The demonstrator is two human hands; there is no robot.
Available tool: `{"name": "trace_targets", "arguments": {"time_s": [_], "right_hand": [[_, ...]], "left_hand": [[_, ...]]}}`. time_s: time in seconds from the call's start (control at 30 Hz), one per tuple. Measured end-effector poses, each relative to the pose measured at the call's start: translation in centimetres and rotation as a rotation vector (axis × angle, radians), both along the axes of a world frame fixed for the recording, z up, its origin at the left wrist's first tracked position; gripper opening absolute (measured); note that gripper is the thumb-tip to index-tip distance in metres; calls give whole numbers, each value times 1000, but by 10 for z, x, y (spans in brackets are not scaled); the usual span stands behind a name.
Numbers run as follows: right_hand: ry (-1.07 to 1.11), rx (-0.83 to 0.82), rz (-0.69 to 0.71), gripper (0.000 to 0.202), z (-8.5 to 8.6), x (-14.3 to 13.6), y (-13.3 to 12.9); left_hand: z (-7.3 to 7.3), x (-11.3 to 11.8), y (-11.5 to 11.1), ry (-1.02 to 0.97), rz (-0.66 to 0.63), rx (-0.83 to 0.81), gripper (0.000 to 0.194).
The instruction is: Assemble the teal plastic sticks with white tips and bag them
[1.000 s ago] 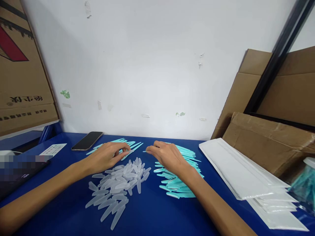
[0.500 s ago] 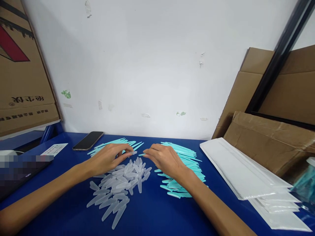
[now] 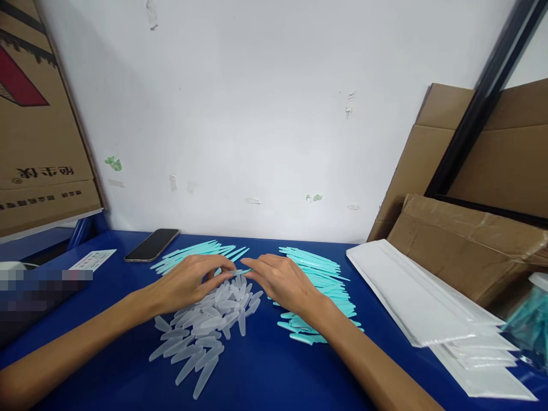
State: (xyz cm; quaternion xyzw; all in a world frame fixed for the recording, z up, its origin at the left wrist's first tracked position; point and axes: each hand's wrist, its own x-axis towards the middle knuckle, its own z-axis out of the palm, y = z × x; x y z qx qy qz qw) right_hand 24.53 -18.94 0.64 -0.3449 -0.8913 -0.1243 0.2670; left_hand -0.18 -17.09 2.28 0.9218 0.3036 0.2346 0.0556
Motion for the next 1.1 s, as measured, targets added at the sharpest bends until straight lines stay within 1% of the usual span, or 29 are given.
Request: {"name": "trace_targets", "arguments": {"time_s": [0.23, 0.53, 0.67, 0.8, 0.93, 1.03, 1.1], "right_hand": [[1, -19, 24, 43, -1, -3, -4], [58, -21, 84, 35, 3, -9, -10], [96, -17, 100, 33, 0, -10, -9], [145, -14, 116, 29, -5, -12, -10], [190, 6, 115, 27, -8, -15, -11], [216, 13, 125, 26, -10, -14, -10], [179, 10, 132, 27, -9, -12, -8]], "left_hand": [[-1, 2, 1, -5, -24, 82, 28], [-5, 3, -1, -34, -74, 87, 23], [-6, 4, -2, -79, -85, 82, 24], [-9, 5, -5, -133, -102, 39, 23], [-8, 6, -7, -165, -108, 26, 22], [-6, 7, -7, -170, -100, 26, 21], [-5, 8, -6, -132, -94, 39, 21]]}}
